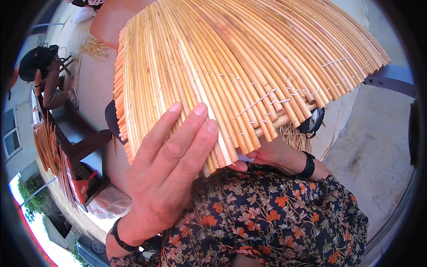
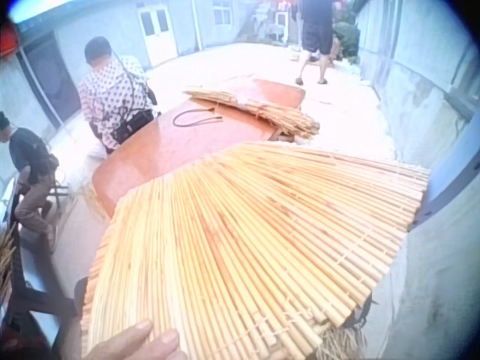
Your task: The person weaves a thin white string through a bundle of parallel bamboo sticks using a small tool. They repeatedly pass the tool through the gaps between the sticks and pull the string tight to secure the bundle.
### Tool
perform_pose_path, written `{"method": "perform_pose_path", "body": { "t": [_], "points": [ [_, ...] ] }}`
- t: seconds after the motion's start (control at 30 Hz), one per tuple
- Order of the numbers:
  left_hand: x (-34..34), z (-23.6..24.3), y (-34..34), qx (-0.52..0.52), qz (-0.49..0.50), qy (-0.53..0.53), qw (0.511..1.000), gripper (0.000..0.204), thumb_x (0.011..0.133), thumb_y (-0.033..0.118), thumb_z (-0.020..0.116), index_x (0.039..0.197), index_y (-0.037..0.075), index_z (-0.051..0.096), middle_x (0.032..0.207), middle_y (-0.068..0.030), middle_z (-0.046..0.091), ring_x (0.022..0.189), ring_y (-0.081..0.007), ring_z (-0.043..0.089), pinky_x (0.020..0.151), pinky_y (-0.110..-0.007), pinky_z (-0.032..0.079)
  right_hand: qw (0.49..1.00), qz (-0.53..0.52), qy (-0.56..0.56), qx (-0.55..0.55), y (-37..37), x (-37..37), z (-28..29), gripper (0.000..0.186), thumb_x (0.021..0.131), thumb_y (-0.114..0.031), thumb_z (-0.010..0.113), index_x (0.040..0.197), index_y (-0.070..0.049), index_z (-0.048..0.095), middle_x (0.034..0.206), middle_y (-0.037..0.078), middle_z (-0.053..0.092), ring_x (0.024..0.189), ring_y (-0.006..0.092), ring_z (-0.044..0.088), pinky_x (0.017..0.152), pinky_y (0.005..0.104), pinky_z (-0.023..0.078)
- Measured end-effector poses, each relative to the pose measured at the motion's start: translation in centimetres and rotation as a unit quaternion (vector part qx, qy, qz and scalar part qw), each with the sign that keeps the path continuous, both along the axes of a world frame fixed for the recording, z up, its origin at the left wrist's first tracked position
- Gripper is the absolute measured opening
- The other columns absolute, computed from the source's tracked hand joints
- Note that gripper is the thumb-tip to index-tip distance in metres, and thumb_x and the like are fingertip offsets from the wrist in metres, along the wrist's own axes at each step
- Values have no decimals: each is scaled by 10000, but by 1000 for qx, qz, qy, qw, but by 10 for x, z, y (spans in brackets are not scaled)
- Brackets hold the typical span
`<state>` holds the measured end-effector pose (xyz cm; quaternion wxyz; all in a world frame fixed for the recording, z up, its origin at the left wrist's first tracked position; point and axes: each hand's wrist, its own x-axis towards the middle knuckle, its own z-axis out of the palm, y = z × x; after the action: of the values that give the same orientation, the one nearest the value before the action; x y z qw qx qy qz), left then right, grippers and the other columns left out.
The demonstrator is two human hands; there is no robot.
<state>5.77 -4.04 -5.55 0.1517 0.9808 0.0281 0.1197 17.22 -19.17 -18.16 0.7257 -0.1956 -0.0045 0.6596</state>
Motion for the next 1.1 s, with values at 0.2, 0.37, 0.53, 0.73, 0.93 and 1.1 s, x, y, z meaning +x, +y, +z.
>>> {"method": "perform_pose_path", "body": {
  "t": [0.2, 0.37, 0.53, 0.73, 0.93, 1.1],
  "points": [
    [1, -1, 0, -4, -8, -3, 1000, 400, 800, -80, 637, 1192, -21, 690, 1212, -212, 704, 1150, -404, 670, 984, -439, 542, 1000, 21, -10, -5, -2, 6, 7, 146, 925, 78, 613, 896, -57, 563, 630, 50, 472, 584, 230, 578, 543, 364, 465],
    [-1, -5, -1, 9, -8, -2, 1000, 385, 807, -61, 661, 1188, -15, 691, 1206, -205, 709, 1150, -401, 670, 977, -429, 546, 995, 43, -69, -61, -4, 12, 13, 173, 925, 41, 626, 792, -47, 558, 636, 52, 517, 619, 218, 607, 558, 333, 460],
    [-2, -10, -4, 19, -3, -3, 1000, 389, 801, -61, 682, 1186, -10, 691, 1205, -200, 710, 1149, -396, 671, 969, -422, 550, 970, 108, -182, -123, -7, 21, 12, 187, 912, -41, 686, 743, -70, 613, 655, 2, 582, 620, 100, 573, 546, 266, 414],
    [-1, -11, -3, 22, 3, -3, 1000, 409, 787, -96, 676, 1185, -1, 693, 1215, -189, 709, 1149, -386, 673, 970, -419, 549, 958, 106, -205, -171, -12, 18, -2, 209, 899, -115, 740, 704, -81, 672, 653, -35, 599, 613, 33, 534, 537, 234, 382],
    [-2, -12, -1, 17, 3, 2, 1000, 440, 767, -113, 670, 1188, 12, 697, 1221, -171, 711, 1154, -379, 672, 975, -423, 547, 944, 99, -269, -164, -10, 27, 11, 252, 906, -156, 746, 674, -75, 691, 623, -43, 582, 599, 31, 519, 526, 232, 363],
    [-2, -10, -1, 10, 5, 12, 1000, 442, 765, -101, 674, 1190, 18, 699, 1229, -168, 709, 1160, -382, 668, 984, -424, 542, 933, 121, -296, -166, -10, 27, 8, 274, 922, -182, 730, 671, -76, 705, 618, -48, 574, 573, 30, 482, 513, 233, 332]
  ]
}}
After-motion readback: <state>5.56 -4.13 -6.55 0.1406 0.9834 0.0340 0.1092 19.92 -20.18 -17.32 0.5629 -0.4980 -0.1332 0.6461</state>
